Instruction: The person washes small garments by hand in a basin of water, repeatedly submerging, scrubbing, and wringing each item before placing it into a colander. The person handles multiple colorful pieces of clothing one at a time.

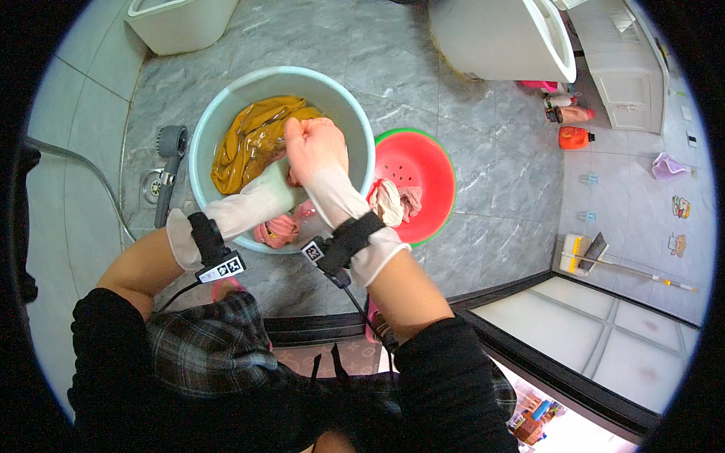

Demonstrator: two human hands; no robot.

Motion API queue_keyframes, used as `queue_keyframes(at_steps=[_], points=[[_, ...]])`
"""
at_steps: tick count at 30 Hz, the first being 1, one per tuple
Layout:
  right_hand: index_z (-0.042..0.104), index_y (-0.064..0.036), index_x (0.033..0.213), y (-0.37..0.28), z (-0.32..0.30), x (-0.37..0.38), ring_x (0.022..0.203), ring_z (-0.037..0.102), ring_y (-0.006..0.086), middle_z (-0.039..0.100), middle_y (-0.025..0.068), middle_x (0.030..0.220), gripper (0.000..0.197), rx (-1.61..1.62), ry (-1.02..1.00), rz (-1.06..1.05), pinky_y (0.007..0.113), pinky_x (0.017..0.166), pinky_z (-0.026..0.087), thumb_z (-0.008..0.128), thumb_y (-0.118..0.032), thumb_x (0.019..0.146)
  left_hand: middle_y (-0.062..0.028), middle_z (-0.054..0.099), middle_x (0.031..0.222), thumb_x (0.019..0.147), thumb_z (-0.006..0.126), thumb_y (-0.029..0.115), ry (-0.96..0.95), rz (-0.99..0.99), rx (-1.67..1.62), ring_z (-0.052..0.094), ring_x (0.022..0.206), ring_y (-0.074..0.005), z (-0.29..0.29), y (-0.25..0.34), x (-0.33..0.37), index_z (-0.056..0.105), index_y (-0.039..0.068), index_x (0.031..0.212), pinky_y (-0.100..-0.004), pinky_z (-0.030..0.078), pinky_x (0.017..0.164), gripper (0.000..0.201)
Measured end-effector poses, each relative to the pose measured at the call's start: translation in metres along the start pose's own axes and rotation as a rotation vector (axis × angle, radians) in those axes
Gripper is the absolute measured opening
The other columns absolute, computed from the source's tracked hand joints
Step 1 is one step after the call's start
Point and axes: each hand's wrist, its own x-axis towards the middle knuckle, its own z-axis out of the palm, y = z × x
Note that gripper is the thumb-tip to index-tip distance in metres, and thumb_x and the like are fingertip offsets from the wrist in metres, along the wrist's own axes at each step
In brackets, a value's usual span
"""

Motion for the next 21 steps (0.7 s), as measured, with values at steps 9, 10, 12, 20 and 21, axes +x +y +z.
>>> queue_keyframes(at_steps=[9, 10, 12, 20, 21], points=[[0.021, -0.0067, 0.153, 0.043, -0.039, -0.016, 0.141, 0.034, 0.0284, 0.027, 0.0159, 0.157, 0.101, 1.251, -0.689, -0.096, 0.044, 0.117, 0.028, 0.079, -0.043, 0.079, -0.0074, 0.061, 0.076, 0.089, 0.069, 0.031, -0.562, -0.261, -1.212, 0.054, 0.054, -0.0128, -0.026, 0.012, -0.032, 0.062, 0.0, 0.104, -0.0252, 0.045, 0.047, 0.035], [0.019, -0.0075, 0.154, 0.048, -0.037, -0.016, 0.141, 0.034, 0.0288, 0.027, 0.016, 0.157, 0.106, 1.29, -0.741, -0.125, 0.044, 0.117, 0.028, 0.08, -0.044, 0.076, -0.0066, 0.06, 0.075, 0.09, 0.068, 0.034, -0.635, -0.253, -1.334, 0.053, 0.053, -0.0133, -0.026, 0.012, -0.034, 0.062, -0.001, 0.102, -0.0257, 0.044, 0.046, 0.037], [0.015, -0.0092, 0.156, 0.054, -0.03, -0.017, 0.142, 0.033, 0.0298, 0.027, 0.016, 0.157, 0.116, 1.364, -0.798, -0.166, 0.044, 0.117, 0.028, 0.084, -0.045, 0.07, -0.0088, 0.059, 0.076, 0.09, 0.068, 0.035, -0.783, -0.243, -1.572, 0.051, 0.05, -0.0132, -0.018, 0.014, -0.036, 0.06, -0.002, 0.105, -0.0235, 0.042, 0.04, 0.041], [0.022, -0.0177, 0.156, 0.034, 0.005, -0.021, 0.147, 0.022, 0.0346, 0.017, 0.0187, 0.16, 0.108, 1.707, -0.898, -0.275, 0.05, 0.117, 0.025, 0.085, -0.019, 0.068, -0.0119, 0.058, 0.073, 0.09, 0.066, 0.038, -1.164, -0.331, -1.879, 0.048, 0.046, -0.0155, 0.006, 0.022, -0.035, 0.062, 0.0, 0.111, -0.0219, 0.038, 0.037, 0.043], [0.038, -0.0165, 0.149, 0.031, 0.006, -0.023, 0.146, 0.024, 0.0377, 0.024, 0.022, 0.157, 0.085, 1.75, -0.885, -0.317, 0.054, 0.116, 0.025, 0.077, -0.009, 0.075, -0.0127, 0.059, 0.073, 0.089, 0.067, 0.037, -1.099, -0.384, -1.863, 0.049, 0.046, -0.0162, 0.004, 0.02, -0.038, 0.062, 0.0, 0.111, -0.0218, 0.038, 0.037, 0.043]])
